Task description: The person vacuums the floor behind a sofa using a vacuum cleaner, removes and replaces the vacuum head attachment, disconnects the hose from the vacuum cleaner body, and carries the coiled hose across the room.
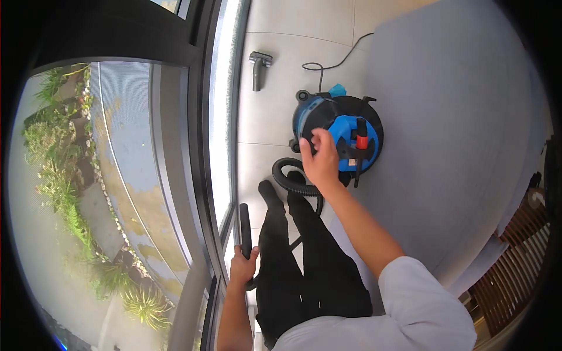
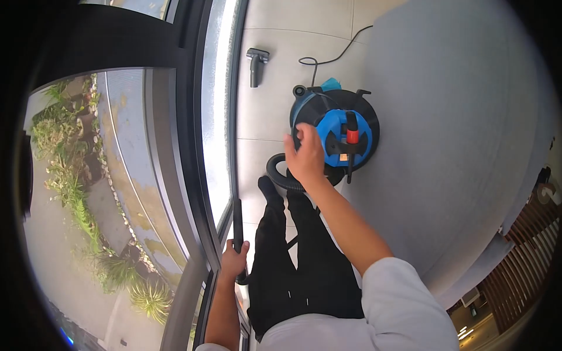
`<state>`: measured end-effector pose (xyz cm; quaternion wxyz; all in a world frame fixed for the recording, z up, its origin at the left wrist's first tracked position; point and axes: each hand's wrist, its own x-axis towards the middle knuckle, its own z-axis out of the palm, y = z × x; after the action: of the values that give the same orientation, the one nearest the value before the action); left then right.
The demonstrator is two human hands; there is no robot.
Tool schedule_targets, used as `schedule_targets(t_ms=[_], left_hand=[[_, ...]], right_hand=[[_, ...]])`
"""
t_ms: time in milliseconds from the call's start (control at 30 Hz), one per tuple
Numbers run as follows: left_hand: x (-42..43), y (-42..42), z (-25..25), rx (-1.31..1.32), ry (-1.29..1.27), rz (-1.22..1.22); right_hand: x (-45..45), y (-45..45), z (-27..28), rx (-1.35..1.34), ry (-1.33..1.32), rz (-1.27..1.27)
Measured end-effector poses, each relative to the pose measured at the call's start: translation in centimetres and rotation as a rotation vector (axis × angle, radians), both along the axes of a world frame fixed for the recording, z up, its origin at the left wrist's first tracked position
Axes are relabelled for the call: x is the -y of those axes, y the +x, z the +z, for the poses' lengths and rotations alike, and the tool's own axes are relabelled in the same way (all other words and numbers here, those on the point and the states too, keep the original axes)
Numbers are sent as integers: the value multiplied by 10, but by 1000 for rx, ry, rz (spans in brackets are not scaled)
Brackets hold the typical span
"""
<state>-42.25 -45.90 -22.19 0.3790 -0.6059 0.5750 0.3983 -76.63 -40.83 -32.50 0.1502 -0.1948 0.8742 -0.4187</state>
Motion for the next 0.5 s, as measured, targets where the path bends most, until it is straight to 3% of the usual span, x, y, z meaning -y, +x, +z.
schedule_targets(t_ms=[167, 233, 300, 400, 500], left_hand=[[17, -30, -31, -84, 19, -46], [24, -29, -48, -111, 35, -47], [31, -39, -79, -178, -25, -78], [48, -47, -101, -156, -55, -145], [62, -39, -122, -188, -43, -150]], right_hand=[[123, -36, -177, 642, 281, -81], [154, -35, -262, 626, 373, -63], [191, -54, -314, 550, 471, -13], [247, -55, -383, 392, 245, -131], [265, -53, -436, 318, 229, -151]])
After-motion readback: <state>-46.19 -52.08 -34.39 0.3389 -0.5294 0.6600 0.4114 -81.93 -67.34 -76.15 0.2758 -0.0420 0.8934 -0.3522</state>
